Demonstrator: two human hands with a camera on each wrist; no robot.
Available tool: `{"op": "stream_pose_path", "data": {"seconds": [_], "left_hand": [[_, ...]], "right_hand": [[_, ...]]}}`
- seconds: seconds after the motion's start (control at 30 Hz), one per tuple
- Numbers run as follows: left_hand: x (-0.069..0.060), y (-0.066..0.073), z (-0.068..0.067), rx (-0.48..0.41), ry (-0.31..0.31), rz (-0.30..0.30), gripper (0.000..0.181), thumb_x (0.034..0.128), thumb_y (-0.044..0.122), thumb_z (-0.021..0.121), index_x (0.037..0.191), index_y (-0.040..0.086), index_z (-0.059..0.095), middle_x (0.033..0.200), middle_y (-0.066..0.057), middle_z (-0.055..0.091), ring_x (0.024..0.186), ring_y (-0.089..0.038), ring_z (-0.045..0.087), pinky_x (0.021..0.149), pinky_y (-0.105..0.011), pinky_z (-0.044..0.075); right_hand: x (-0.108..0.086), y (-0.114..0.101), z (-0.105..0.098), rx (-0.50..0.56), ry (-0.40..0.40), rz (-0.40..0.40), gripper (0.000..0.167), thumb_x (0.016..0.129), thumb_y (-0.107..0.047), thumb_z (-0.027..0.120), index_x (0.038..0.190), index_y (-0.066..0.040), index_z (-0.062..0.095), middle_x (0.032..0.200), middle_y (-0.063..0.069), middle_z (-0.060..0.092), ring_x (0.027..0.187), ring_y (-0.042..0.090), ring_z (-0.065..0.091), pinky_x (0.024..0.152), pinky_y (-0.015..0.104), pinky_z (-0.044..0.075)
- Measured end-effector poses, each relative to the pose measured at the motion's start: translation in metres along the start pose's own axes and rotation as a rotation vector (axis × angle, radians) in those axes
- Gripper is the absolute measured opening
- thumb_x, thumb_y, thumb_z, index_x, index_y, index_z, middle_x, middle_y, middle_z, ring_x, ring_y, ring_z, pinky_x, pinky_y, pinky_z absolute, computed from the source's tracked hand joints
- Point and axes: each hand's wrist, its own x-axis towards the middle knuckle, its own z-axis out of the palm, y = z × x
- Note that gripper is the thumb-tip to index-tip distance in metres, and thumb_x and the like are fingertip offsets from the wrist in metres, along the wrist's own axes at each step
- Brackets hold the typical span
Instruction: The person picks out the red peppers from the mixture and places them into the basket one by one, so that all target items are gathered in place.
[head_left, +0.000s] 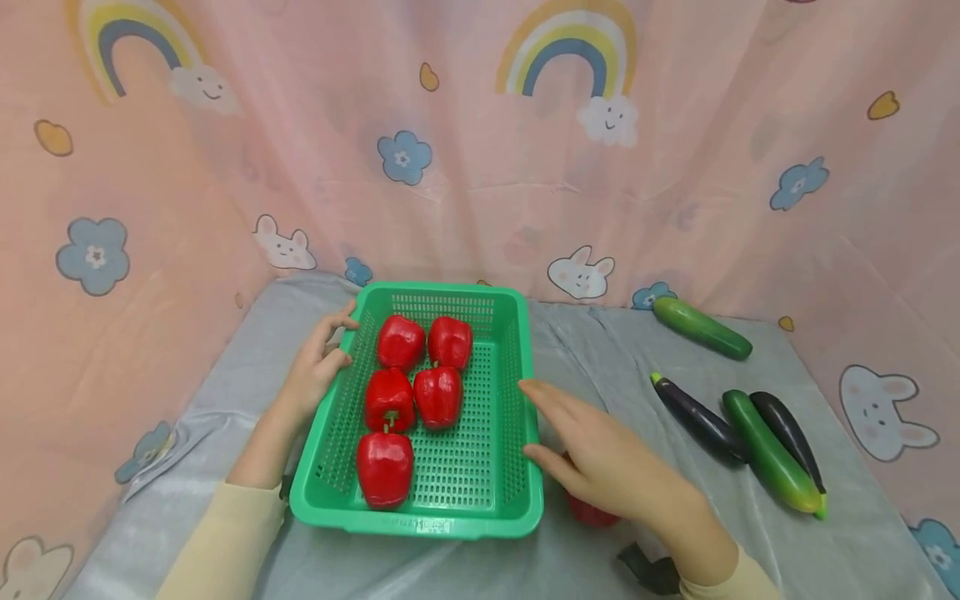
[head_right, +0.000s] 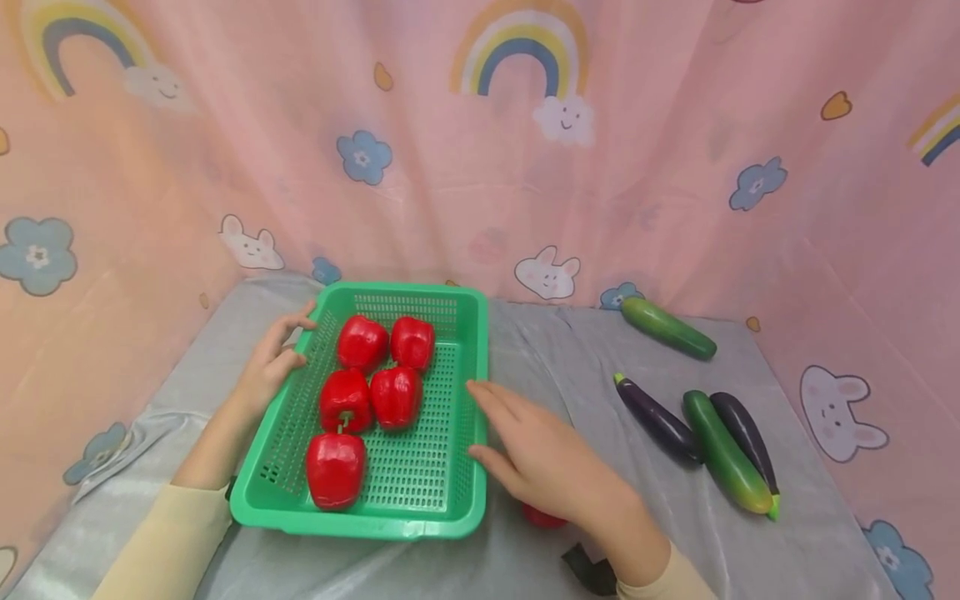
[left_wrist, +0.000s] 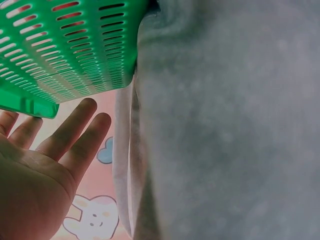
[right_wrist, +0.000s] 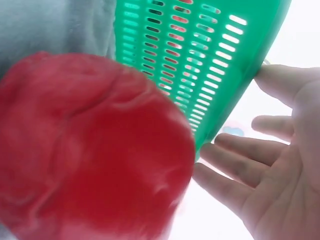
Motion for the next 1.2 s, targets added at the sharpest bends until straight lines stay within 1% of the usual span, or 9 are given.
{"op": "stream_pose_path", "data": {"seconds": [0.13, 0.23, 0.4, 0.57, 0.73, 0.83, 0.9, 1.07, 1.2], "left_hand": [[-0.001, 0.001, -0.001, -0.013, 0.0, -0.009, 0.044, 0.0916, -0.005, 0.043, 0.135, -0.003, 0.053, 0.177, -0.007, 0.034, 0.109, -0.036, 0.071, 0.083, -0.024, 0.057], [-0.001, 0.003, -0.001, -0.024, 0.003, -0.018, 0.044, 0.0916, -0.004, 0.043, 0.135, -0.003, 0.053, 0.178, -0.007, 0.033, 0.109, -0.033, 0.071, 0.082, -0.025, 0.058], [0.0, 0.004, 0.0, -0.021, 0.004, -0.016, 0.043, 0.0916, -0.004, 0.044, 0.134, -0.003, 0.053, 0.177, -0.01, 0.034, 0.111, -0.041, 0.071, 0.082, -0.024, 0.058], [-0.001, 0.002, 0.0, -0.016, -0.004, -0.014, 0.043, 0.0921, -0.003, 0.044, 0.134, -0.004, 0.053, 0.177, -0.01, 0.033, 0.121, -0.05, 0.067, 0.084, -0.023, 0.055], [-0.001, 0.002, 0.0, 0.008, -0.008, -0.022, 0.043, 0.0932, -0.001, 0.044, 0.135, -0.002, 0.053, 0.178, -0.006, 0.033, 0.126, -0.051, 0.064, 0.089, -0.025, 0.052], [0.0, 0.001, 0.0, 0.008, -0.012, -0.03, 0.043, 0.0936, 0.0, 0.044, 0.135, -0.001, 0.053, 0.178, -0.003, 0.033, 0.123, -0.049, 0.066, 0.088, -0.025, 0.053], [0.0, 0.0, 0.0, -0.001, -0.016, -0.032, 0.043, 0.0935, 0.0, 0.045, 0.136, -0.001, 0.053, 0.178, -0.002, 0.033, 0.121, -0.048, 0.067, 0.086, -0.025, 0.055], [0.001, 0.001, 0.0, -0.013, -0.014, -0.029, 0.043, 0.0925, -0.001, 0.045, 0.135, -0.002, 0.053, 0.178, -0.003, 0.033, 0.121, -0.048, 0.068, 0.083, -0.025, 0.057], [0.0, 0.002, 0.0, -0.014, -0.004, -0.024, 0.043, 0.0915, -0.003, 0.044, 0.134, -0.002, 0.053, 0.177, -0.006, 0.034, 0.12, -0.049, 0.068, 0.083, -0.024, 0.056]], "right_hand": [[-0.003, 0.001, 0.0, 0.011, -0.019, 0.031, 0.078, 0.105, -0.032, 0.073, 0.169, -0.007, 0.036, 0.168, 0.011, 0.048, 0.151, 0.031, 0.051, 0.115, 0.053, 0.049], [-0.004, 0.003, 0.001, 0.013, -0.03, 0.057, 0.078, 0.106, -0.025, 0.071, 0.171, -0.01, 0.03, 0.17, 0.011, 0.044, 0.15, 0.03, 0.052, 0.113, 0.053, 0.051], [-0.008, 0.007, 0.007, -0.005, -0.1, 0.121, 0.086, 0.103, -0.015, 0.069, 0.175, -0.013, 0.021, 0.172, 0.01, 0.042, 0.15, 0.028, 0.052, 0.111, 0.051, 0.053], [-0.011, 0.01, 0.016, 0.02, -0.193, 0.177, 0.097, 0.105, -0.024, 0.071, 0.176, -0.011, 0.006, 0.174, 0.01, 0.038, 0.154, 0.028, 0.047, 0.117, 0.052, 0.047], [-0.012, 0.012, 0.02, 0.055, -0.207, 0.183, 0.102, 0.104, -0.026, 0.071, 0.174, -0.005, 0.0, 0.174, 0.012, 0.038, 0.153, 0.026, 0.048, 0.119, 0.052, 0.045], [-0.013, 0.016, 0.02, 0.06, -0.227, 0.162, 0.101, 0.104, -0.026, 0.073, 0.175, -0.004, 0.006, 0.173, 0.011, 0.04, 0.152, 0.026, 0.048, 0.119, 0.051, 0.044], [-0.014, 0.019, 0.019, 0.072, -0.253, 0.158, 0.099, 0.102, -0.026, 0.076, 0.175, -0.007, 0.011, 0.173, 0.01, 0.039, 0.154, 0.026, 0.046, 0.12, 0.051, 0.044], [-0.016, 0.022, 0.007, 0.116, -0.324, 0.236, 0.092, 0.098, -0.029, 0.082, 0.172, -0.011, 0.032, 0.168, 0.007, 0.048, 0.149, 0.028, 0.051, 0.117, 0.056, 0.047], [-0.018, 0.023, -0.004, 0.134, -0.37, 0.282, 0.085, 0.095, -0.031, 0.084, 0.166, -0.007, 0.044, 0.158, 0.008, 0.056, 0.138, 0.027, 0.058, 0.111, 0.056, 0.052]]}}
